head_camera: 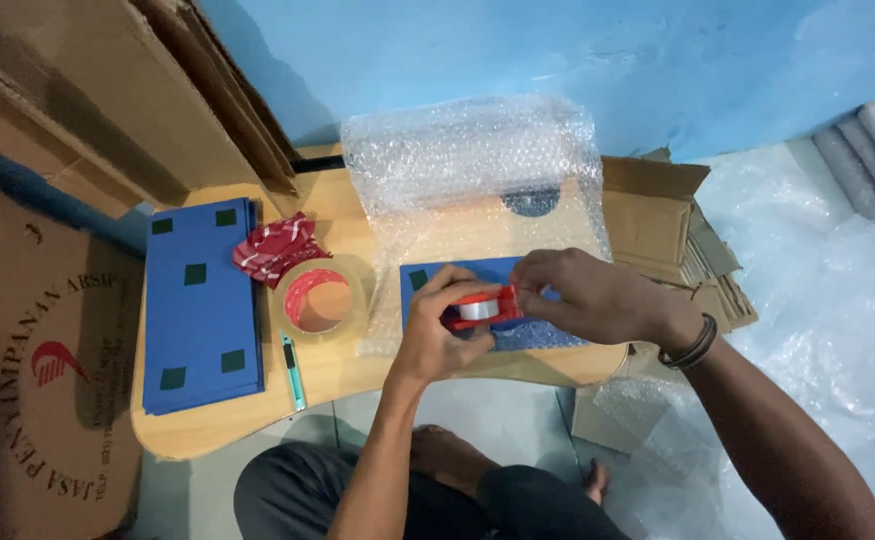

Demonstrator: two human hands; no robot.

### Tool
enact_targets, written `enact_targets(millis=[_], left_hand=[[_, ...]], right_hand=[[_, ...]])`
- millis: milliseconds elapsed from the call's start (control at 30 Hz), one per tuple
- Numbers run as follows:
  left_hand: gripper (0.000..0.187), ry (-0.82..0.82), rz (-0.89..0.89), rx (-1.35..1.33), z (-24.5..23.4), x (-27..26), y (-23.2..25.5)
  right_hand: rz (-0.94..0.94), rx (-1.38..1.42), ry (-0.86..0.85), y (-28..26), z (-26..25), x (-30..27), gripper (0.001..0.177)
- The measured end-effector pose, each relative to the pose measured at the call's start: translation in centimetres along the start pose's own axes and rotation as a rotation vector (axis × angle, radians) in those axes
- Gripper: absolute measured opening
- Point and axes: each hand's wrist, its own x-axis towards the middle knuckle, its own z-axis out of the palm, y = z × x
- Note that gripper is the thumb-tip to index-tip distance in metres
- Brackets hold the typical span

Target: Wiping a blue rectangular object with a cloth, wrapping it in bubble wrap, and securing it with tape for shipping.

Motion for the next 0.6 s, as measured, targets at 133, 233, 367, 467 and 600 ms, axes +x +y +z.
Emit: enact_targets(millis=[133, 233, 367, 467, 600], left_hand=[[0.044, -0.014, 0.008, 0.03, -0.2, 0.2, -0.5], [0.041, -0.017, 0.039, 0.028, -0.3, 0.0, -0.5], [0.039, -0.034, 0.044, 0.018, -0.5, 0.2, -0.6], [0.043, -0.042, 0.004, 0.046, -0.4, 0.0, 0.7], [0.043, -0.022, -0.01, 0.025, -0.3, 0.2, 1.2]], right_hand=[[-0.072, 0.116, -0.052, 1.4, -0.5, -0.3, 0.039], [-0.096, 0.235, -0.068, 2.5, 0.1, -0.2, 0.04], [-0.119, 0.374, -0.05, 3.4, 0.3, 0.0, 0.042], [-0.075, 0.315, 0.003, 6.4, 1.8, 0.2, 0.038], [-0.105, 0.362, 0.041, 6.7, 2.6, 0.0, 0.031]])
